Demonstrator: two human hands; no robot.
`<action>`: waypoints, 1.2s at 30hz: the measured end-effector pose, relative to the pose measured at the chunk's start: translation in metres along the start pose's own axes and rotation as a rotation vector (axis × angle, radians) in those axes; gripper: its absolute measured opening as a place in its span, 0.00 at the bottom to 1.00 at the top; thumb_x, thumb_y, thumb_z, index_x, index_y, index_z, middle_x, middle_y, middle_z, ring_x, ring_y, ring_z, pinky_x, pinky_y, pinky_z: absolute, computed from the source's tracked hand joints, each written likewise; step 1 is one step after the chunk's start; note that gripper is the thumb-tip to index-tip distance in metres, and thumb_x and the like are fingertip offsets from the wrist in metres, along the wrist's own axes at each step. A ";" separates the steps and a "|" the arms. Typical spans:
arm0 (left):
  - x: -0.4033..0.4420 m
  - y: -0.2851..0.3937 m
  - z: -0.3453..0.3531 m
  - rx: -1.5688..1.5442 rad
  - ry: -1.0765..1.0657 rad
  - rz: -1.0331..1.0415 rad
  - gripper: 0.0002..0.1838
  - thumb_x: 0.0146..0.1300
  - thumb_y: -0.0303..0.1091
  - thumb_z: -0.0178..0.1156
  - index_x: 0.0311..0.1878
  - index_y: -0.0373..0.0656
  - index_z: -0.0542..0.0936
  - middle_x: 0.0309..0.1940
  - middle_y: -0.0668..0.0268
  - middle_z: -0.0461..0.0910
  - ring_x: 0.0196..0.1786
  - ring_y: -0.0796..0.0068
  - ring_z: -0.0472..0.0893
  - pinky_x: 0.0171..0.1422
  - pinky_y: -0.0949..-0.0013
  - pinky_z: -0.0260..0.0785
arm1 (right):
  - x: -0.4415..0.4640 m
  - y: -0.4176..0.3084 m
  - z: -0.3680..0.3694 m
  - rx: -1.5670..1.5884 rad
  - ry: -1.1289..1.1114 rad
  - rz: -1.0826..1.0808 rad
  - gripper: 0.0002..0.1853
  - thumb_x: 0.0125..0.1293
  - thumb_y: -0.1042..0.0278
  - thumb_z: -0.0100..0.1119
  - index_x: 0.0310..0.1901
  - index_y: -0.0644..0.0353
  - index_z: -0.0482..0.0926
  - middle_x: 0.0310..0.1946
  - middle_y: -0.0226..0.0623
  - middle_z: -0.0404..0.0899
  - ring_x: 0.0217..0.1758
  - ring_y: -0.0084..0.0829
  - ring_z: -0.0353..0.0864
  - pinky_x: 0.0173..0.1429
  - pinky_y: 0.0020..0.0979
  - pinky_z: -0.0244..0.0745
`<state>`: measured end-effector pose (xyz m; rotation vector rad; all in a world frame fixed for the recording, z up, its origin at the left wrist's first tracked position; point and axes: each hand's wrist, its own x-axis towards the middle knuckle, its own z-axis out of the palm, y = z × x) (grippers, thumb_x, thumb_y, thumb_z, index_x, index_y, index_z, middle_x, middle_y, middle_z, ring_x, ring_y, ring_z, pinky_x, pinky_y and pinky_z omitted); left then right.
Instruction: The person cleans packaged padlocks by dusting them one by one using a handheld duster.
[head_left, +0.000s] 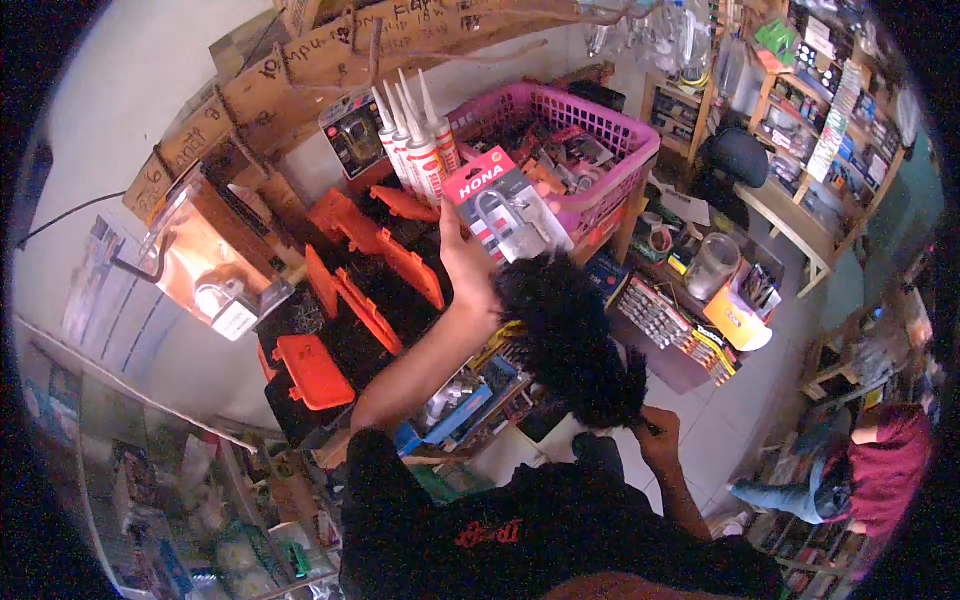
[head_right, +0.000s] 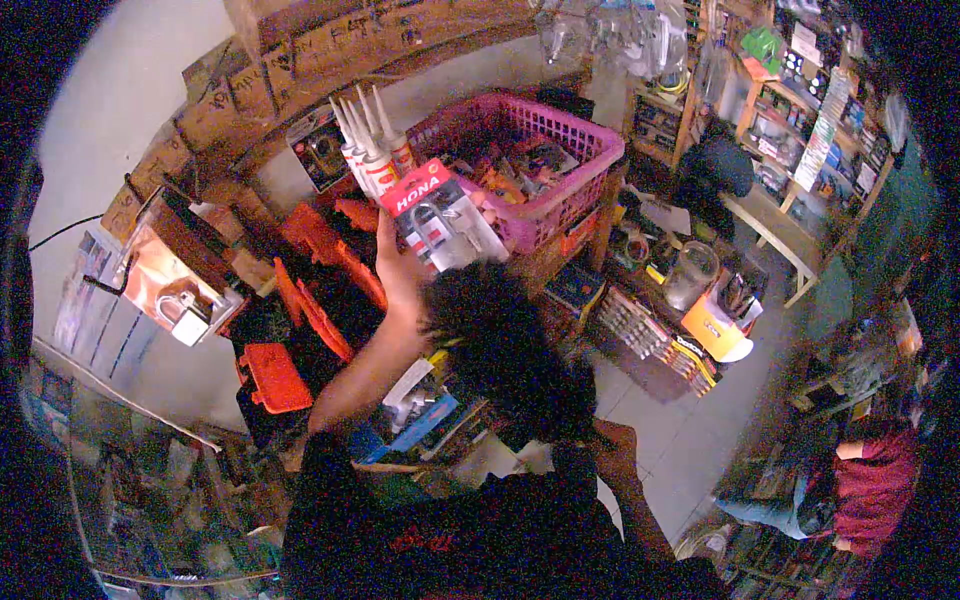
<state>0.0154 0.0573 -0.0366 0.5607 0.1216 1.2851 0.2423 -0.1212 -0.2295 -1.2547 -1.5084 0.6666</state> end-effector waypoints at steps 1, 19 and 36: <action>0.001 0.000 -0.001 0.007 0.004 0.004 0.39 0.60 0.66 0.28 0.56 0.40 0.66 0.47 0.51 0.73 0.49 0.55 0.74 0.53 0.54 0.68 | 0.000 0.003 -0.001 -0.011 0.002 0.027 0.08 0.57 0.70 0.53 0.27 0.66 0.76 0.12 0.27 0.66 0.15 0.17 0.60 0.21 0.24 0.54; 0.007 -0.003 -0.010 0.016 -0.081 0.055 0.38 0.60 0.64 0.32 0.58 0.39 0.63 0.50 0.46 0.71 0.50 0.49 0.73 0.54 0.50 0.66 | -0.012 0.030 -0.007 -0.013 -0.041 0.000 0.08 0.52 0.74 0.56 0.20 0.68 0.71 0.12 0.32 0.65 0.16 0.20 0.62 0.21 0.24 0.55; 0.004 -0.007 -0.005 0.069 -0.033 0.057 0.37 0.60 0.64 0.33 0.56 0.40 0.66 0.49 0.49 0.73 0.49 0.56 0.74 0.54 0.56 0.67 | -0.022 0.040 0.006 -0.022 0.054 0.077 0.10 0.54 0.72 0.50 0.18 0.64 0.70 0.10 0.24 0.63 0.13 0.17 0.58 0.17 0.24 0.51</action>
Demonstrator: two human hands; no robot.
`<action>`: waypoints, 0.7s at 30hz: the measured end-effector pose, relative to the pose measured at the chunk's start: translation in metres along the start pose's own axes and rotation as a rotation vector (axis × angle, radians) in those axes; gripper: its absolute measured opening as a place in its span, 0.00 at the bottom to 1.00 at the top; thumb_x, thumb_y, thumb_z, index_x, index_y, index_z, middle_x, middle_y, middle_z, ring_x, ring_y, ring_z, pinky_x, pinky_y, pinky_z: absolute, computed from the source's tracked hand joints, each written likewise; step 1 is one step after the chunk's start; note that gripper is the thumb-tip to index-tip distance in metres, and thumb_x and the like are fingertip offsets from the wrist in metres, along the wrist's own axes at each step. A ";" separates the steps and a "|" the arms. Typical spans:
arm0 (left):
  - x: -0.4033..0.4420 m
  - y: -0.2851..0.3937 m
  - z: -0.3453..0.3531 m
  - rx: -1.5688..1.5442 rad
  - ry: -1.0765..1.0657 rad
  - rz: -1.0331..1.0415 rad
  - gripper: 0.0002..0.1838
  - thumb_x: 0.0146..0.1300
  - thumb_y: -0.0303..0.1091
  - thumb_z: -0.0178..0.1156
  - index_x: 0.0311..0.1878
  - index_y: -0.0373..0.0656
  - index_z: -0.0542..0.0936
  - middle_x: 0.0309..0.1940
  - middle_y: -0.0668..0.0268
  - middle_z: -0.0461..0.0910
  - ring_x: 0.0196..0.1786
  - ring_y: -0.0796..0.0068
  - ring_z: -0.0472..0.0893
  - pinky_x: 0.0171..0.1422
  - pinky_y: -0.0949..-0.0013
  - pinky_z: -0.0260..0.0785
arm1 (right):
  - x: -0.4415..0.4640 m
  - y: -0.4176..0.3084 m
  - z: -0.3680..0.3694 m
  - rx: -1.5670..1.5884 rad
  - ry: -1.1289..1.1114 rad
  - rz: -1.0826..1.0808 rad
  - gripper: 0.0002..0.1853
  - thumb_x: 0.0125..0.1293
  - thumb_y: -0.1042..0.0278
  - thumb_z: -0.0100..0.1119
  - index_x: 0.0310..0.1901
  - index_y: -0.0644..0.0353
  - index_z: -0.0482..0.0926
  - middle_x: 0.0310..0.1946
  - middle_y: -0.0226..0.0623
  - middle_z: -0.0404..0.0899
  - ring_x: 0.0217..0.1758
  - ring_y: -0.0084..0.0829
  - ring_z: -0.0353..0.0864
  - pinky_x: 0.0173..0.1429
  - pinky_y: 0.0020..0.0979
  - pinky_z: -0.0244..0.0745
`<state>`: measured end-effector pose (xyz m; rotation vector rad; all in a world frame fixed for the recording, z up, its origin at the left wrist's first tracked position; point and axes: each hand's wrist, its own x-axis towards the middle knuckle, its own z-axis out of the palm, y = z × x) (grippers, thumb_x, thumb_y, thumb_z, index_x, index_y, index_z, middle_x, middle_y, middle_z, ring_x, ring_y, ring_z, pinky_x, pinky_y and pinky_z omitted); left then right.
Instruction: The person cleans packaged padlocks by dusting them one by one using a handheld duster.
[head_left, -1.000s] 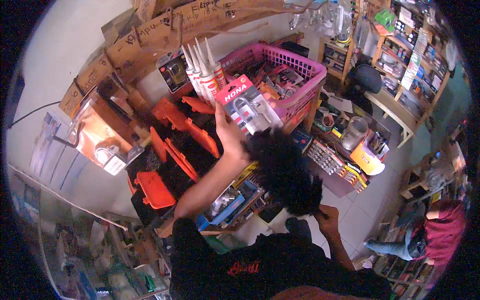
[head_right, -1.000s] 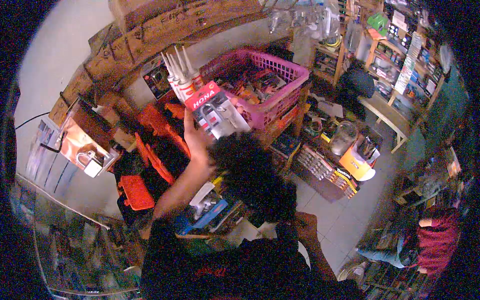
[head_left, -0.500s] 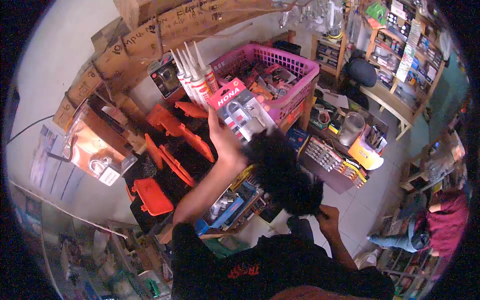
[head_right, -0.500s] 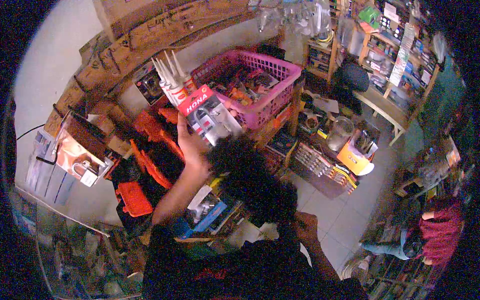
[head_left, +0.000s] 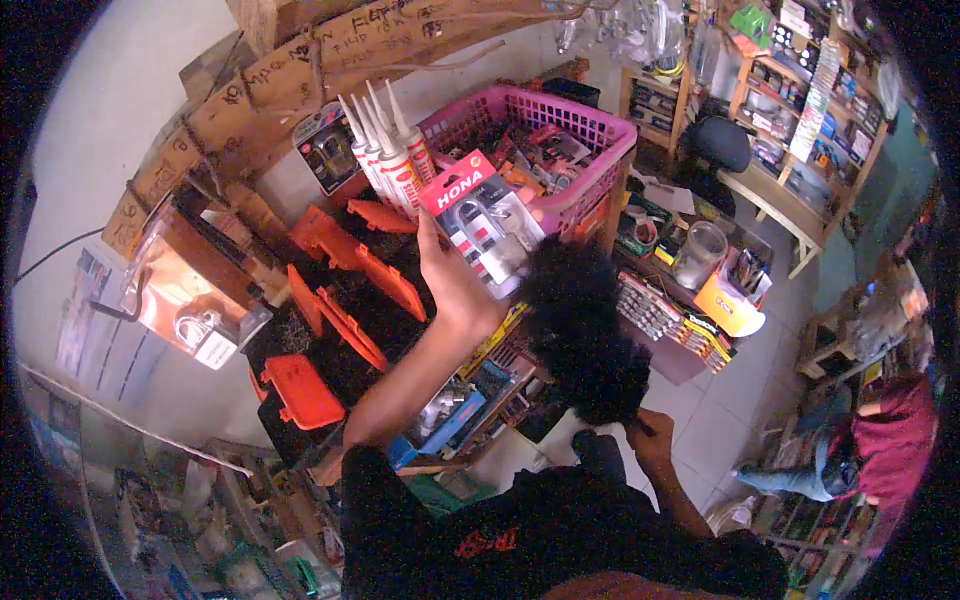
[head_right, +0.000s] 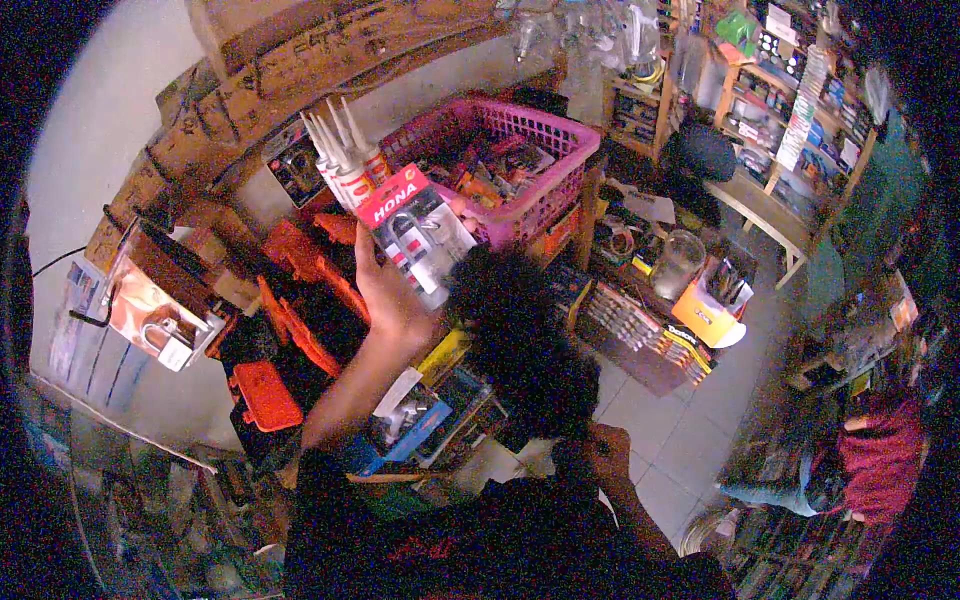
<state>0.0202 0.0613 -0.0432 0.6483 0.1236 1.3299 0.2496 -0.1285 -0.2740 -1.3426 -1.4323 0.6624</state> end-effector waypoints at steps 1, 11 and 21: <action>-0.001 0.000 0.003 -0.006 0.005 -0.008 0.36 0.60 0.64 0.33 0.56 0.40 0.66 0.48 0.49 0.73 0.49 0.56 0.75 0.54 0.56 0.67 | 0.000 -0.005 0.001 0.044 -0.002 0.033 0.10 0.54 0.71 0.51 0.18 0.63 0.70 0.10 0.24 0.63 0.13 0.16 0.58 0.17 0.24 0.51; -0.007 -0.014 0.007 0.039 0.067 -0.019 0.32 0.62 0.60 0.37 0.52 0.40 0.70 0.43 0.56 0.77 0.45 0.59 0.77 0.52 0.60 0.69 | 0.018 -0.062 0.009 0.186 0.036 0.198 0.14 0.58 0.67 0.51 0.17 0.63 0.69 0.09 0.23 0.62 0.13 0.15 0.59 0.17 0.23 0.53; -0.014 -0.010 0.007 0.121 0.006 -0.019 0.30 0.63 0.59 0.38 0.51 0.42 0.70 0.43 0.60 0.78 0.42 0.68 0.79 0.47 0.66 0.72 | 0.008 -0.022 0.031 0.087 0.039 0.141 0.11 0.60 0.67 0.52 0.27 0.67 0.74 0.13 0.23 0.65 0.16 0.15 0.61 0.19 0.24 0.54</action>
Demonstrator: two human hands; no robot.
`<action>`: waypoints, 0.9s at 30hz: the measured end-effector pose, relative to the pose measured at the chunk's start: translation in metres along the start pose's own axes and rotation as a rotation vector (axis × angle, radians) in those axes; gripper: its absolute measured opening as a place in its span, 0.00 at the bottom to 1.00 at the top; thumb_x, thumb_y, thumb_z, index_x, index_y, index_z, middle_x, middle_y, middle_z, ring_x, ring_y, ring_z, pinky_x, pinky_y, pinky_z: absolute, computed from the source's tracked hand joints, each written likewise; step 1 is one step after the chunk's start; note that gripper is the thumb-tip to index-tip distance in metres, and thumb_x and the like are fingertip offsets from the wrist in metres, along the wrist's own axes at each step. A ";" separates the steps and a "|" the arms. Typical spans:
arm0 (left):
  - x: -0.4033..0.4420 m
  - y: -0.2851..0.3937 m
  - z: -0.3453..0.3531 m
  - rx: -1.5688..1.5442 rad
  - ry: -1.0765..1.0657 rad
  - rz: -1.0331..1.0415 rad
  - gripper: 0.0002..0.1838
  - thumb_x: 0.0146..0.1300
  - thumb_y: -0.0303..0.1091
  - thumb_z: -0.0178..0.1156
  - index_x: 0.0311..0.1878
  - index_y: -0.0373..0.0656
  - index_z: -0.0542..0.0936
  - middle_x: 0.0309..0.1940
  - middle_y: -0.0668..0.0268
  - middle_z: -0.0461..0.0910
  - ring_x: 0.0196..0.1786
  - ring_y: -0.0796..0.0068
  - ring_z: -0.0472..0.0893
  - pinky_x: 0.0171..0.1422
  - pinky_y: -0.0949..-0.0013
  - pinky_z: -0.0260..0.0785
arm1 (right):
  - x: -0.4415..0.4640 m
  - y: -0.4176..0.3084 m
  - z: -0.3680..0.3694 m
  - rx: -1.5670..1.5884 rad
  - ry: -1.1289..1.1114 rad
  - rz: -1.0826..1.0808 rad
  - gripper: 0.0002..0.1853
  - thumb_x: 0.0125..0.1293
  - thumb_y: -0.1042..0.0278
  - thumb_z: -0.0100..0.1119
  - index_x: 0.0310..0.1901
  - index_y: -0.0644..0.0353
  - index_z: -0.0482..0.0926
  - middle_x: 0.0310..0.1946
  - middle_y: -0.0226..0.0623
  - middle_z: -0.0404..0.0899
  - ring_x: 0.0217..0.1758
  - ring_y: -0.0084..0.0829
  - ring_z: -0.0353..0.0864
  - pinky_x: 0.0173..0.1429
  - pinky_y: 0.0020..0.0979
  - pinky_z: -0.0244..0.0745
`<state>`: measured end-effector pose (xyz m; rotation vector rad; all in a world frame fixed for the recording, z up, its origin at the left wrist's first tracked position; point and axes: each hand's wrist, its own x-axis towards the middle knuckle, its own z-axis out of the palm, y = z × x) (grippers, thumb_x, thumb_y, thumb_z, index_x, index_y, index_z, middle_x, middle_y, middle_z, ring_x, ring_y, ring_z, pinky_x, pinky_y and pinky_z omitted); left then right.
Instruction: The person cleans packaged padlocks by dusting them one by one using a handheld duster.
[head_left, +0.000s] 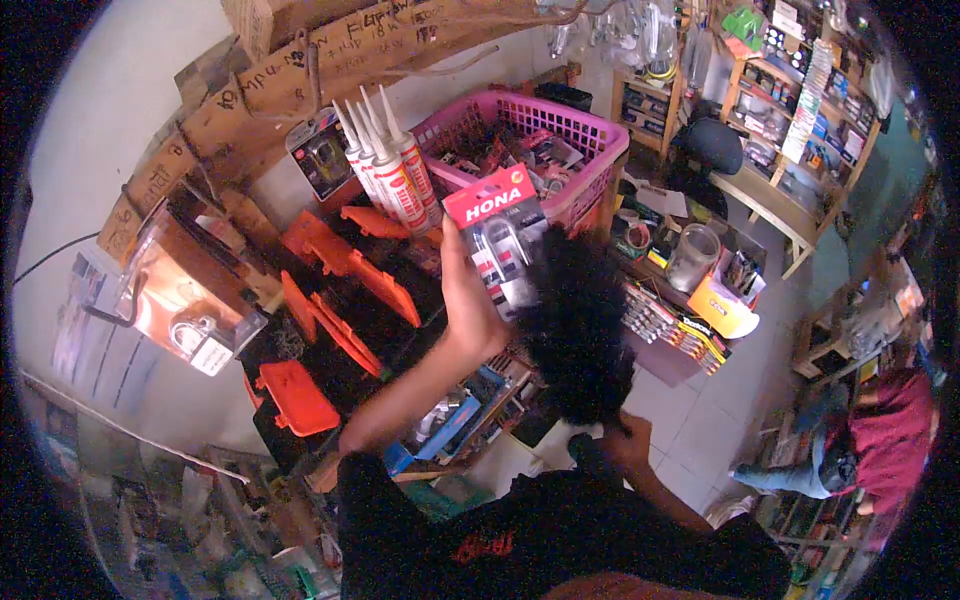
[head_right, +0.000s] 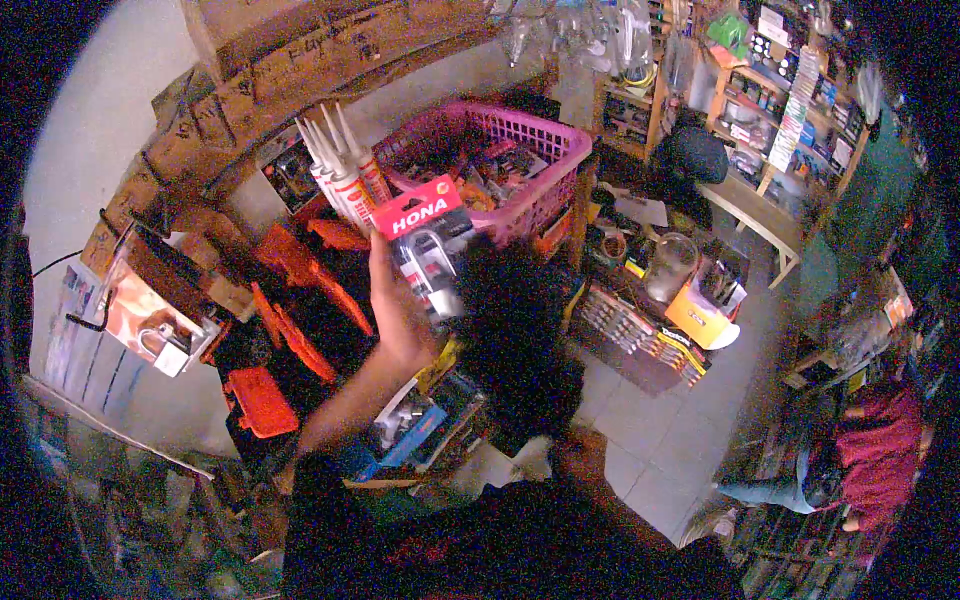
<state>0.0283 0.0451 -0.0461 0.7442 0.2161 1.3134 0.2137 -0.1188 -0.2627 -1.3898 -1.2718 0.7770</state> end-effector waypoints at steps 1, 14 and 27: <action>0.000 -0.003 0.007 -0.015 0.048 0.025 0.28 0.64 0.58 0.38 0.50 0.43 0.71 0.42 0.62 0.78 0.41 0.70 0.79 0.45 0.68 0.72 | 0.003 -0.014 -0.002 0.005 0.035 0.002 0.11 0.60 0.67 0.52 0.27 0.67 0.75 0.13 0.24 0.66 0.16 0.15 0.61 0.19 0.24 0.55; -0.007 -0.004 0.012 -0.018 -0.006 -0.119 0.28 0.64 0.58 0.38 0.50 0.44 0.72 0.38 0.64 0.78 0.37 0.72 0.79 0.43 0.68 0.72 | 0.026 -0.034 -0.025 -0.053 0.016 -0.140 0.11 0.54 0.69 0.55 0.19 0.65 0.70 0.11 0.30 0.63 0.13 0.21 0.59 0.18 0.26 0.51; -0.015 -0.006 0.012 0.041 -0.012 -0.298 0.33 0.59 0.65 0.41 0.55 0.48 0.69 0.45 0.65 0.76 0.45 0.67 0.77 0.53 0.59 0.68 | 0.034 -0.030 -0.040 -0.243 0.005 -0.203 0.05 0.51 0.72 0.55 0.24 0.65 0.74 0.15 0.43 0.70 0.18 0.38 0.71 0.25 0.32 0.63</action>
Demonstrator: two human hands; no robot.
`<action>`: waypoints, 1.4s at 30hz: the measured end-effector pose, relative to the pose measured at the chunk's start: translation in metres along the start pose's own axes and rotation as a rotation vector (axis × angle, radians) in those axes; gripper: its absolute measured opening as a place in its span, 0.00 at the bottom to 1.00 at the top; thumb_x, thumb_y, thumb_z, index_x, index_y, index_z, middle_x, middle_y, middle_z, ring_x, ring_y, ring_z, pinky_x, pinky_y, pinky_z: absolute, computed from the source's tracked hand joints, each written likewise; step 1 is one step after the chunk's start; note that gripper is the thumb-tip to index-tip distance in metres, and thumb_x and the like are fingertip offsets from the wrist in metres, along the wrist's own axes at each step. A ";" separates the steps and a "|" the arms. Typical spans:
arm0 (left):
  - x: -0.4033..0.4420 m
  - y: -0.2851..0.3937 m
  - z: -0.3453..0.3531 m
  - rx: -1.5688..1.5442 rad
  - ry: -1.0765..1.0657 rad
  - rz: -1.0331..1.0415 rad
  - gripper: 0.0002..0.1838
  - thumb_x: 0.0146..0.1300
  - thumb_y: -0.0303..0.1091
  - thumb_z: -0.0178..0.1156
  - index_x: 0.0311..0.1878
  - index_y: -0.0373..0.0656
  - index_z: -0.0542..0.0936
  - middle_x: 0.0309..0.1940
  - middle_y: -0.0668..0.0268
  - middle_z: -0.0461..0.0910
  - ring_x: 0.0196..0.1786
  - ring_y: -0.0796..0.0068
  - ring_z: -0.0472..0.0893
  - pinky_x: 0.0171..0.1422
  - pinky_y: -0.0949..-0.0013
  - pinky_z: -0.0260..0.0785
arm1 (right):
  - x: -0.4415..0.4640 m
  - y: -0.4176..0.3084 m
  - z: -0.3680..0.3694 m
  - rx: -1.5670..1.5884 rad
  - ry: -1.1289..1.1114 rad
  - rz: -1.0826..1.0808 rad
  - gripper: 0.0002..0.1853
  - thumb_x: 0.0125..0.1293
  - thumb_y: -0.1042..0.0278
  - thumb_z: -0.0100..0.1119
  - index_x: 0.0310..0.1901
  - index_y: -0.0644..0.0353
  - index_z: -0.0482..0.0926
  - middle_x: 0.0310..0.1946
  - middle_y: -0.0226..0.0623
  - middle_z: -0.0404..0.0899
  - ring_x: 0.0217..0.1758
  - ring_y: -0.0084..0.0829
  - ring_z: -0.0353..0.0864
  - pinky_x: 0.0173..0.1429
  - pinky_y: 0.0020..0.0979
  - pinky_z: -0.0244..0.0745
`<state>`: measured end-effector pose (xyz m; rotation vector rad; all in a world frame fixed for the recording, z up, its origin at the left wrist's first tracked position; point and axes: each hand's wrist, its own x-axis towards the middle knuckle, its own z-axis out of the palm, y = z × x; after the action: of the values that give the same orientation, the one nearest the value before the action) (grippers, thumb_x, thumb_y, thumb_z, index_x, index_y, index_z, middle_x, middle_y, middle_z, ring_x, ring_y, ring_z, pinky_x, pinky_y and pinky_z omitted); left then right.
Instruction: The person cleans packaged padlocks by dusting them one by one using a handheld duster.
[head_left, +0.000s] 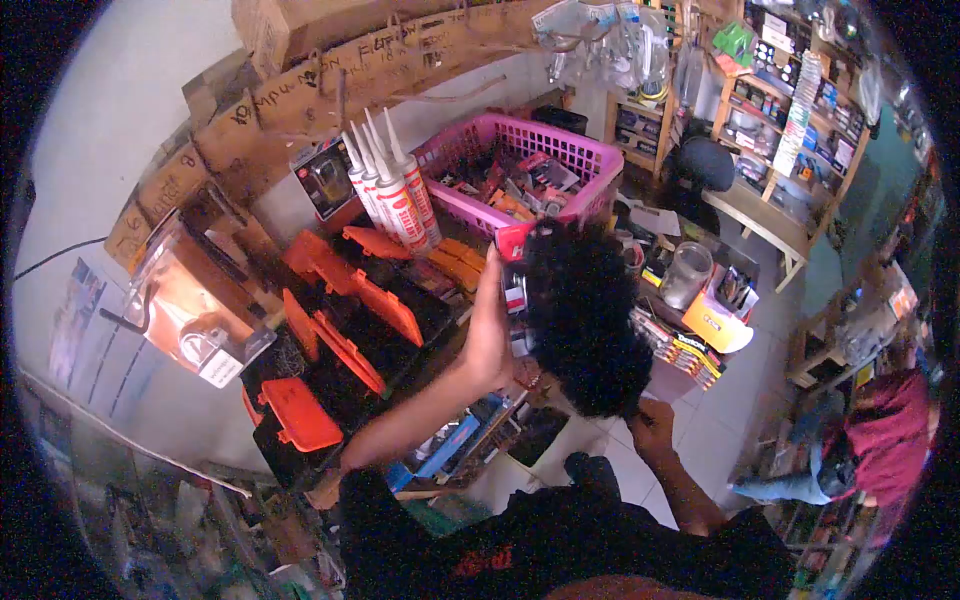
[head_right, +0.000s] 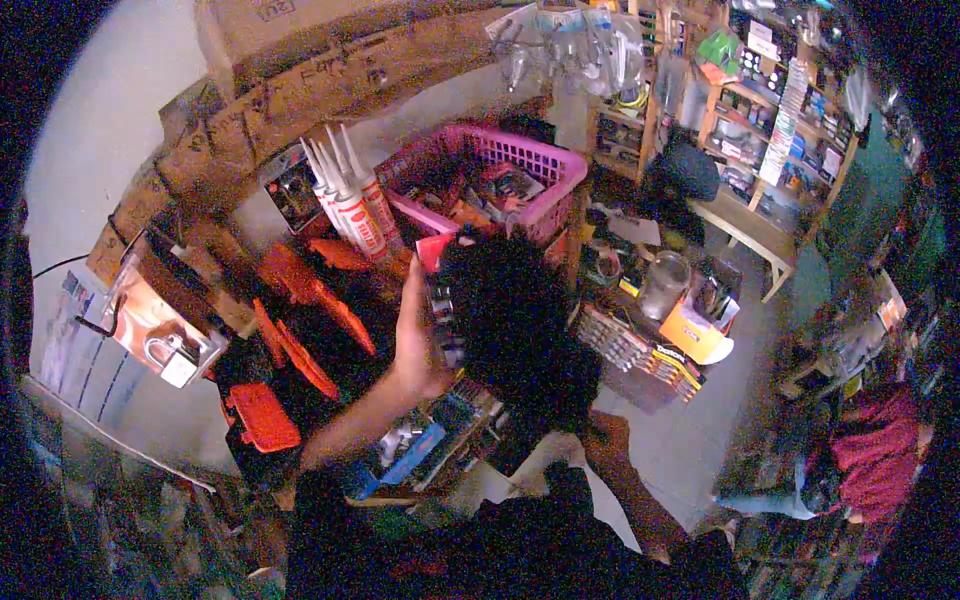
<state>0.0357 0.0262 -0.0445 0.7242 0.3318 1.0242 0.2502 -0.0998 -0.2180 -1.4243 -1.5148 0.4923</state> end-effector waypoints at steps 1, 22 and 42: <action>-0.002 0.001 0.009 -0.005 0.050 0.060 0.33 0.59 0.64 0.41 0.55 0.48 0.69 0.45 0.65 0.76 0.45 0.68 0.76 0.52 0.60 0.68 | 0.003 -0.004 -0.001 -0.014 -0.019 -0.026 0.05 0.52 0.72 0.55 0.25 0.65 0.74 0.15 0.42 0.70 0.18 0.38 0.71 0.25 0.32 0.62; -0.009 -0.008 -0.010 0.183 0.122 -0.054 0.32 0.62 0.60 0.35 0.56 0.43 0.68 0.46 0.58 0.74 0.47 0.63 0.76 0.52 0.58 0.69 | 0.024 0.002 -0.033 -0.184 0.003 -0.251 0.06 0.46 0.78 0.52 0.16 0.64 0.67 0.11 0.36 0.62 0.14 0.28 0.62 0.20 0.29 0.54; -0.018 0.009 0.019 0.290 0.125 -0.368 0.31 0.57 0.69 0.38 0.44 0.51 0.73 0.28 0.70 0.78 0.29 0.74 0.78 0.36 0.63 0.72 | 0.025 0.036 -0.048 -0.229 0.045 -0.213 0.12 0.51 0.66 0.61 0.20 0.63 0.71 0.13 0.37 0.65 0.17 0.33 0.64 0.23 0.30 0.57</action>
<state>0.0320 0.0064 -0.0260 0.8237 0.7055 0.6777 0.3131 -0.0832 -0.2160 -1.4138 -1.7053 0.1597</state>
